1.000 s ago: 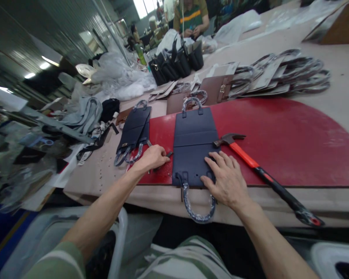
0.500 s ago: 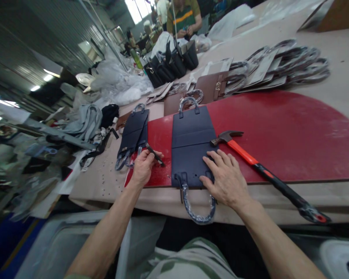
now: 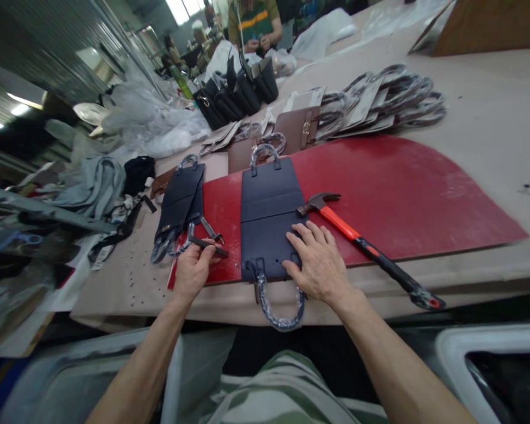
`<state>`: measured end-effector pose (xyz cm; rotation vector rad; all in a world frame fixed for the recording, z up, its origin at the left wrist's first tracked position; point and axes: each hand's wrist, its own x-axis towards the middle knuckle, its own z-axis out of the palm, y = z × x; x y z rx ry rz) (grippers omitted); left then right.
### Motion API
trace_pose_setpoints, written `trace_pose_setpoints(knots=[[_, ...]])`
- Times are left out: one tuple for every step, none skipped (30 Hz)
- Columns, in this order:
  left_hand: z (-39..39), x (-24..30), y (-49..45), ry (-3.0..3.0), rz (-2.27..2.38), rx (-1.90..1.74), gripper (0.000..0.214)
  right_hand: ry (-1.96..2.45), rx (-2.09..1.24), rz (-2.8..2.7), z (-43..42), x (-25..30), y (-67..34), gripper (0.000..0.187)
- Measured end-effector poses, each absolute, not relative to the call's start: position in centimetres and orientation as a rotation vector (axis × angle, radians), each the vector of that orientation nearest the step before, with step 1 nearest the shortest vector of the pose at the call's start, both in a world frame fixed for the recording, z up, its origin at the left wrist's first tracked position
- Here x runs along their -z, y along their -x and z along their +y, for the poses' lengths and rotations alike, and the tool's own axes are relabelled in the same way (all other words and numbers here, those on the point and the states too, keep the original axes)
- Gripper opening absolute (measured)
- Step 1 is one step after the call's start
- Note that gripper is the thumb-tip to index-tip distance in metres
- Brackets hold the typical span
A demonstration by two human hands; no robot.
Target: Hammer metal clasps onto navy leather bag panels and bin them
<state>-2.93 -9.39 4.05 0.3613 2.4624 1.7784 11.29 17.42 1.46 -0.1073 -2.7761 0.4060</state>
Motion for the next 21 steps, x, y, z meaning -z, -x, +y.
trace_pose_setpoints(knots=[[-9.3,-4.3,2.6,-0.379,2.501,-1.765,0.033,0.112,-0.415,-2.777,17.4,-1.5,-11.3,0.056],[-9.0,-4.6,2.3,-0.405,2.517,-1.762,0.033,0.113,-0.421,-2.777,17.4,-1.5,-11.3,0.056],[-8.6,-4.9,1.9,-0.443,2.512,-1.770,0.032,0.111,-0.425,-2.775,17.4,-1.5,-11.3,0.055],[-7.9,-5.1,1.5,-0.493,2.491,-1.782,0.030,0.106,-0.426,-2.774,17.4,-1.5,-11.3,0.055],[-7.2,-5.2,1.0,-0.557,2.463,-1.783,0.028,0.101,-0.428,-2.774,17.4,-1.5,-11.3,0.056],[-6.3,-5.3,0.5,-0.634,2.434,-1.772,0.025,0.097,-0.430,-2.774,17.4,-1.5,-11.4,0.056],[-5.3,-5.3,0.0,-0.719,2.409,-1.752,0.021,0.092,-0.433,-2.777,17.5,-1.5,-11.4,0.057],[-4.4,-5.2,-0.6,-0.809,2.387,-1.723,0.017,0.082,-0.437,-2.783,17.6,-1.5,-11.4,0.059],[-3.5,-5.0,-1.0,-0.897,2.364,-1.694,0.014,0.068,-0.442,-2.791,17.7,-1.4,-11.4,0.060],[-2.7,-4.8,-1.4,-0.974,2.343,-1.669,0.011,0.051,-0.449,-2.801,17.8,-1.4,-11.5,0.062],[-2.1,-4.5,-1.8,-1.039,2.326,-1.656,0.010,0.035,-0.456,-2.809,17.9,-1.4,-11.5,0.064],[-1.6,-4.2,-2.0,-1.089,2.314,-1.655,0.009,0.023,-0.463,-2.816,17.9,-1.4,-11.6,0.065],[-1.3,-3.9,-2.2,-1.126,2.313,-1.658,0.009,0.017,-0.470,-2.821,18.0,-1.4,-11.6,0.066],[-1.2,-3.7,-2.3,-1.156,2.319,-1.663,0.009,0.016,-0.476,-2.822,18.0,-1.5,-11.6,0.067],[-1.1,-3.5,-2.3,-1.179,2.331,-1.669,0.009,0.017,-0.479,-2.822,18.0,-1.5,-11.6,0.067],[-1.2,-3.4,-2.3,-1.198,2.344,-1.674,0.009,0.019,-0.481,-2.820,18.0,-1.6,-11.6,0.067],[-1.3,-3.3,-2.3,-1.215,2.356,-1.676,0.009,0.022,-0.483,-2.816,17.9,-1.6,-11.6,0.066],[-1.4,-3.2,-2.3,-1.227,2.364,-1.675,0.009,0.024,-0.484,-2.813,17.9,-1.7,-11.6,0.066],[-1.4,-3.1,-2.3,-1.237,2.371,-1.676,0.009,0.027,-0.486,-2.810,17.9,-1.7,-11.6,0.066],[-1.5,-3.0,-2.3,-1.245,2.375,-1.674,0.009,0.030,-0.488,-2.807,17.8,-1.7,-11.6,0.065],[-1.5,-2.9,-2.3,-1.254,2.377,-1.670,0.009,0.030,-0.491,-2.805,17.8,-1.8,-11.6,0.065]])
